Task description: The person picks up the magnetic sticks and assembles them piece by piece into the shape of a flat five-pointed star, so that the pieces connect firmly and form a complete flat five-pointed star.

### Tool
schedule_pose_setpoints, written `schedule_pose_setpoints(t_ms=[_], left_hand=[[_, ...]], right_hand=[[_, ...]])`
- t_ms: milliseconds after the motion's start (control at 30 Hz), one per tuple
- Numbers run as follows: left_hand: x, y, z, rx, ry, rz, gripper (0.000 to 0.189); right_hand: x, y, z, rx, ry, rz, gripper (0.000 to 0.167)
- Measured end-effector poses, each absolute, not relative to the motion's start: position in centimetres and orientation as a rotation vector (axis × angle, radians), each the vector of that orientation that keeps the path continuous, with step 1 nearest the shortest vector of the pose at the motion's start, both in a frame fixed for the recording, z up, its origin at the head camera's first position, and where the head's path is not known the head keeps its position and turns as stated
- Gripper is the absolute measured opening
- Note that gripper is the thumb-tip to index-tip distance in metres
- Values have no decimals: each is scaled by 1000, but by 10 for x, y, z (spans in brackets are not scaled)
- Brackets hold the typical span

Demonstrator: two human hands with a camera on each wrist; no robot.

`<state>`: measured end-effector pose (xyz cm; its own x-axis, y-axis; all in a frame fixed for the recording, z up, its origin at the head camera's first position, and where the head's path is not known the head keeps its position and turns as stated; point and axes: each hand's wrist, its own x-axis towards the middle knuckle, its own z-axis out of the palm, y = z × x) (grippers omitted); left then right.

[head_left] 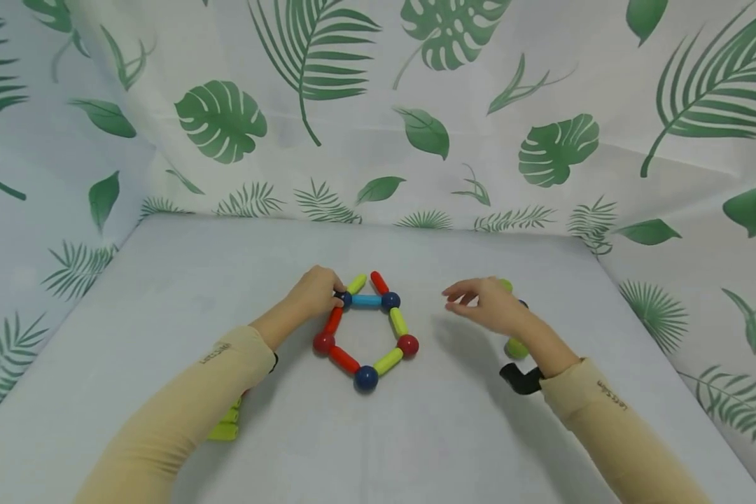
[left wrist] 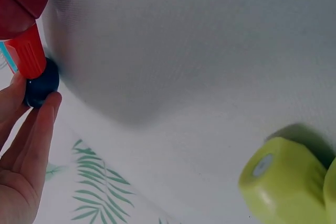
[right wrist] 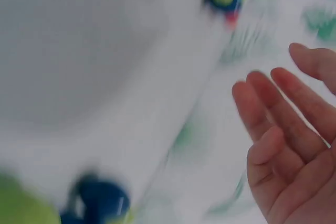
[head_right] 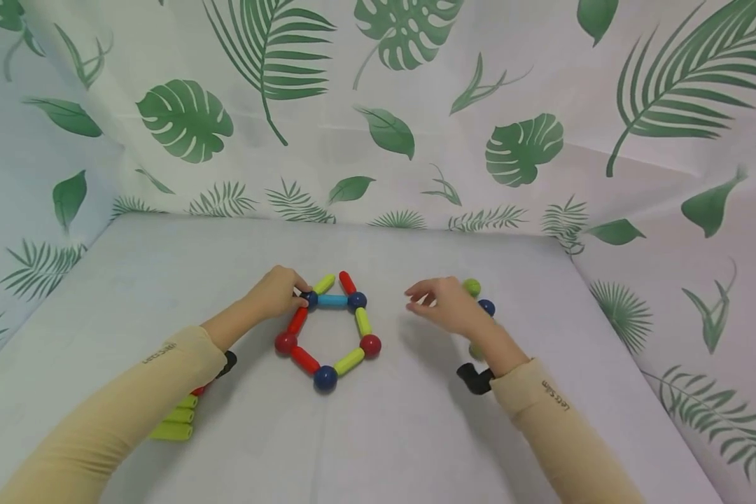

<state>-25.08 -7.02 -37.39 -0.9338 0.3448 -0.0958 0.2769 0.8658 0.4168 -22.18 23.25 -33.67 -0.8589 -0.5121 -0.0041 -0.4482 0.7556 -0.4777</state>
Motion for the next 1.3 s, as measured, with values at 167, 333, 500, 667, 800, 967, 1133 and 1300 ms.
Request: schedule_pose_setpoints(t_ms=[167, 333, 500, 667, 800, 967, 1133, 1300], left_hand=[[-251, -71, -376, 465, 2868, 645, 27], [-250, -72, -378, 455, 2874, 696, 28], [-250, -71, -379, 457, 2865, 719, 28], [-251, -72, -379, 464, 2876, 731, 28], [-252, -73, -379, 470, 2887, 715, 28], [-252, -74, -378, 465, 2886, 696, 29], [-253, -74, -378, 468, 2884, 696, 29], [-252, -74, -380, 445, 2884, 705, 28]], right_hand=[[-254, 276, -327, -478, 2916, -598, 31], [-276, 294, -325, -302, 2883, -491, 35], [-288, 299, -330, -234, 2807, -384, 37], [-294, 301, -338, -107, 2726, -354, 39], [-298, 299, -343, -51, 2726, -367, 37], [-304, 289, -343, -50, 2769, -355, 35], [-311, 265, -342, -97, 2810, -404, 35], [-319, 231, -345, -184, 2794, -521, 34]])
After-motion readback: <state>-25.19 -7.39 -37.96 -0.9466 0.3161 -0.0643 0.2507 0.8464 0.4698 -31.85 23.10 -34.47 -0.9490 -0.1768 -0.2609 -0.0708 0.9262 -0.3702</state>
